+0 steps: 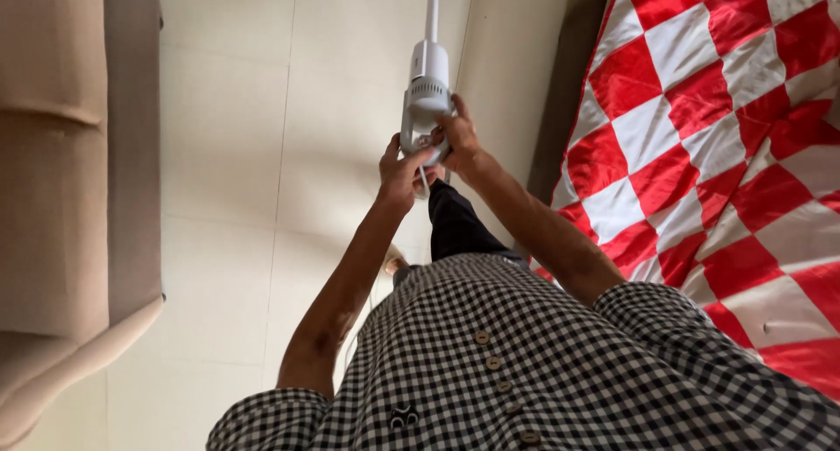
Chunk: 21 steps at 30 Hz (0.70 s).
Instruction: The person uses a white corded stick vacuum to clean a tiled floor in a room. They move the vacuum back and forth across the floor, navigating around a beige sofa and a bed with a red and white checkered cover.
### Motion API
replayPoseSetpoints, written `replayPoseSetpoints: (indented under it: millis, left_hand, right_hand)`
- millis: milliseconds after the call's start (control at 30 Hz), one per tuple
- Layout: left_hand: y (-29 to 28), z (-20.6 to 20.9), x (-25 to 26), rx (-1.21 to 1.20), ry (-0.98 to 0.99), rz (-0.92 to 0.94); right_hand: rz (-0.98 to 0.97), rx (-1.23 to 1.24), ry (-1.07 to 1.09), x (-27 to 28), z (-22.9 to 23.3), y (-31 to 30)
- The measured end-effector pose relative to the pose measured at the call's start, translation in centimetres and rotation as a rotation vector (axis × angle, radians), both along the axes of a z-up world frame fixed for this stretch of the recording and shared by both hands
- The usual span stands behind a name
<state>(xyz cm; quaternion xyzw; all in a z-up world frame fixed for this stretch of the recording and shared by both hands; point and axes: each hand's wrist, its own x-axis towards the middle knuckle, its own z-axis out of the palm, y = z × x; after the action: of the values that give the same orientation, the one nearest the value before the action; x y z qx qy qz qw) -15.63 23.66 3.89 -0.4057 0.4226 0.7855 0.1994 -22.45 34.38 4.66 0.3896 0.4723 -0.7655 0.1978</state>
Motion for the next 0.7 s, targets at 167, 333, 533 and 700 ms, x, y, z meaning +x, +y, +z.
replayPoseSetpoints:
  millis: [167, 333, 533, 700]
  left_hand:
    - [-4.5, 4.4, 13.3, -0.034, -0.045, -0.028]
    - [-7.6, 12.1, 22.2, -0.065, -0.077, -0.054]
    - [-8.5, 16.1, 24.7, -0.123, -0.076, -0.002]
    - [-7.3, 14.3, 19.6, -0.101, 0.021, 0.051]
  right_hand:
    - [0.004, -0.043, -0.064, 13.5, 3.0, -3.8]
    - [-0.046, -0.101, -0.181, 23.0, 3.8, -6.0]
    - [0.05, -0.164, -0.283, 24.9, 8.2, -7.1]
    - [-0.06, -0.197, -0.188, 19.9, 6.7, -6.3]
